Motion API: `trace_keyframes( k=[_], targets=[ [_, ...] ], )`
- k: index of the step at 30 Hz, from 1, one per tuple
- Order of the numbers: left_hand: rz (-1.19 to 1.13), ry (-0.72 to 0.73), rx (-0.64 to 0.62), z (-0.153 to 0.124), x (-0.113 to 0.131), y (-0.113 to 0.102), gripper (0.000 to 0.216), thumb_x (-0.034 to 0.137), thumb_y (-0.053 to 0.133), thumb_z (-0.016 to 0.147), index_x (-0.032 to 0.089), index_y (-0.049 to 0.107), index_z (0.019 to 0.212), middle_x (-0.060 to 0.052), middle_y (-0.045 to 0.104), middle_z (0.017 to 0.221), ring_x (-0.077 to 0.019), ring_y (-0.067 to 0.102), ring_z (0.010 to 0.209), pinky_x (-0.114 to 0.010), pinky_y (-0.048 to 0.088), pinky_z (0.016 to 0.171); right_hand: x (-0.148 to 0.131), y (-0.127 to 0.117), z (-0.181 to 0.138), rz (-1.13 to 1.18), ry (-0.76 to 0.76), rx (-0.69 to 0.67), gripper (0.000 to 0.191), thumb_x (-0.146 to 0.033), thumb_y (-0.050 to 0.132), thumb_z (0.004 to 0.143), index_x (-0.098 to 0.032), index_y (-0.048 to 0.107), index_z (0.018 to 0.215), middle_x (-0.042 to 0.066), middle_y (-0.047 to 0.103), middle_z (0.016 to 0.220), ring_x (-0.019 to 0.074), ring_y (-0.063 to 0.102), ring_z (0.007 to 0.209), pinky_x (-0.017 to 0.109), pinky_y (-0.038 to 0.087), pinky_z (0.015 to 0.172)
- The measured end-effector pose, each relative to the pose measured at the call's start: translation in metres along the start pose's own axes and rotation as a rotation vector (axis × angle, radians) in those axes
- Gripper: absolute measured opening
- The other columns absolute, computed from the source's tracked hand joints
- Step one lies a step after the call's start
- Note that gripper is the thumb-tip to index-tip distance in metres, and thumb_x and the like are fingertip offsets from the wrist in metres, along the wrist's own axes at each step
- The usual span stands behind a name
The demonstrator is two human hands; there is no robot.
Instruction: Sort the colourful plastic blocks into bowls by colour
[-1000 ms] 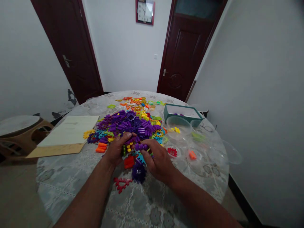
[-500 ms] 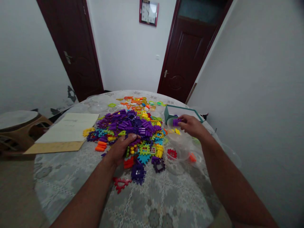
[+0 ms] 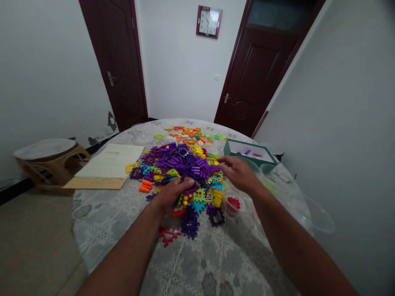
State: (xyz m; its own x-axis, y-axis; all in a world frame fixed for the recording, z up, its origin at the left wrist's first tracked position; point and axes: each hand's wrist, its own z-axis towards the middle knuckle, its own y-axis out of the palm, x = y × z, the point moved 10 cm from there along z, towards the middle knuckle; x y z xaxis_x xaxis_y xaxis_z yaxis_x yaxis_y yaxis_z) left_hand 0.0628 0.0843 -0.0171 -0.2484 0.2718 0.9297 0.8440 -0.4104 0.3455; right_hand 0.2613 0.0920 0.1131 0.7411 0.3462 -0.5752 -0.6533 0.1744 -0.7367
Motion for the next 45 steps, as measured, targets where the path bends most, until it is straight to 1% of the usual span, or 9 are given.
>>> trace_keyframes(
  k=[4,10,17,22,33,36,39,42,45],
  targets=[
    [0.018,-0.015,-0.077,-0.003,-0.001,0.010,0.035,0.050,0.087,0.076,0.017,0.074,0.078,-0.001,0.062,0.063,-0.0137,0.054,0.053,-0.025,0.042,0.050,-0.058,0.049,-0.026,0.088,-0.116,-0.084,0.023,-0.027,0.061,0.098,-0.022,0.077,0.114,0.006,0.079,0.107,0.0210,0.073,0.096,0.034,0.055,0.088],
    [0.105,0.006,-0.092,-0.003,0.001,0.011,0.029,0.043,0.086,0.078,0.018,0.073,0.075,-0.002,0.065,0.067,-0.0144,0.053,0.056,-0.025,0.039,0.052,-0.043,0.070,-0.032,0.294,0.010,-0.044,0.023,-0.022,0.063,0.093,-0.021,0.074,0.113,0.003,0.079,0.101,0.0199,0.073,0.092,0.034,0.057,0.086],
    [0.049,0.031,-0.017,0.001,0.008,0.000,0.031,0.041,0.082,0.079,0.018,0.080,0.099,-0.003,0.070,0.077,-0.0161,0.063,0.057,-0.025,0.045,0.051,0.005,0.025,-0.040,0.542,0.206,0.133,0.029,-0.036,0.066,0.089,-0.020,0.072,0.113,0.003,0.075,0.094,0.0165,0.069,0.076,0.027,0.058,0.064],
    [-0.072,0.036,0.049,0.002,0.010,-0.007,0.050,0.034,0.083,0.078,0.020,0.074,0.125,-0.003,0.070,0.081,-0.0140,0.065,0.058,-0.021,0.047,0.050,0.044,-0.005,-0.055,0.606,0.294,0.225,0.037,-0.044,0.076,0.082,-0.017,0.072,0.107,0.003,0.074,0.084,0.0163,0.069,0.070,0.029,0.060,0.064],
    [-0.312,0.023,0.115,0.009,0.005,-0.019,0.028,0.038,0.081,0.083,0.014,0.074,0.095,-0.002,0.066,0.074,-0.0117,0.061,0.053,-0.021,0.052,0.045,0.090,-0.073,-0.106,0.382,0.404,0.370,0.034,-0.047,0.073,0.084,-0.017,0.070,0.100,0.006,0.075,0.083,0.0188,0.071,0.071,0.033,0.061,0.068],
    [-0.328,0.021,0.103,0.009,0.006,-0.017,0.029,0.040,0.081,0.084,0.013,0.074,0.095,-0.002,0.066,0.074,-0.0118,0.061,0.052,-0.021,0.051,0.045,0.100,-0.087,-0.120,0.259,0.425,0.352,0.030,-0.046,0.069,0.087,-0.018,0.070,0.098,0.004,0.072,0.082,0.0172,0.068,0.069,0.030,0.059,0.065],
    [-0.302,0.017,0.096,0.010,0.003,-0.017,0.033,0.043,0.081,0.085,0.014,0.073,0.097,-0.002,0.066,0.074,-0.0119,0.061,0.054,-0.021,0.050,0.045,0.107,-0.084,-0.123,0.140,0.443,0.230,0.025,-0.042,0.066,0.088,-0.019,0.071,0.096,0.002,0.069,0.078,0.0162,0.065,0.067,0.027,0.056,0.059],
    [-0.262,-0.003,0.115,0.010,-0.003,-0.020,0.043,0.053,0.081,0.084,0.014,0.072,0.100,-0.003,0.068,0.076,-0.0123,0.062,0.054,-0.021,0.050,0.045,0.115,-0.073,-0.107,0.126,0.433,0.090,0.020,-0.037,0.065,0.085,-0.019,0.070,0.092,0.001,0.069,0.075,0.0147,0.064,0.061,0.024,0.052,0.054],
    [-0.229,-0.019,0.121,0.011,-0.010,-0.022,0.056,0.064,0.081,0.079,0.015,0.071,0.104,-0.004,0.069,0.080,-0.0130,0.062,0.055,-0.021,0.050,0.045,0.129,-0.085,-0.076,0.089,0.468,0.142,0.015,-0.031,0.067,0.080,-0.018,0.070,0.087,0.001,0.069,0.069,0.0144,0.063,0.056,0.023,0.051,0.051]
  ],
)
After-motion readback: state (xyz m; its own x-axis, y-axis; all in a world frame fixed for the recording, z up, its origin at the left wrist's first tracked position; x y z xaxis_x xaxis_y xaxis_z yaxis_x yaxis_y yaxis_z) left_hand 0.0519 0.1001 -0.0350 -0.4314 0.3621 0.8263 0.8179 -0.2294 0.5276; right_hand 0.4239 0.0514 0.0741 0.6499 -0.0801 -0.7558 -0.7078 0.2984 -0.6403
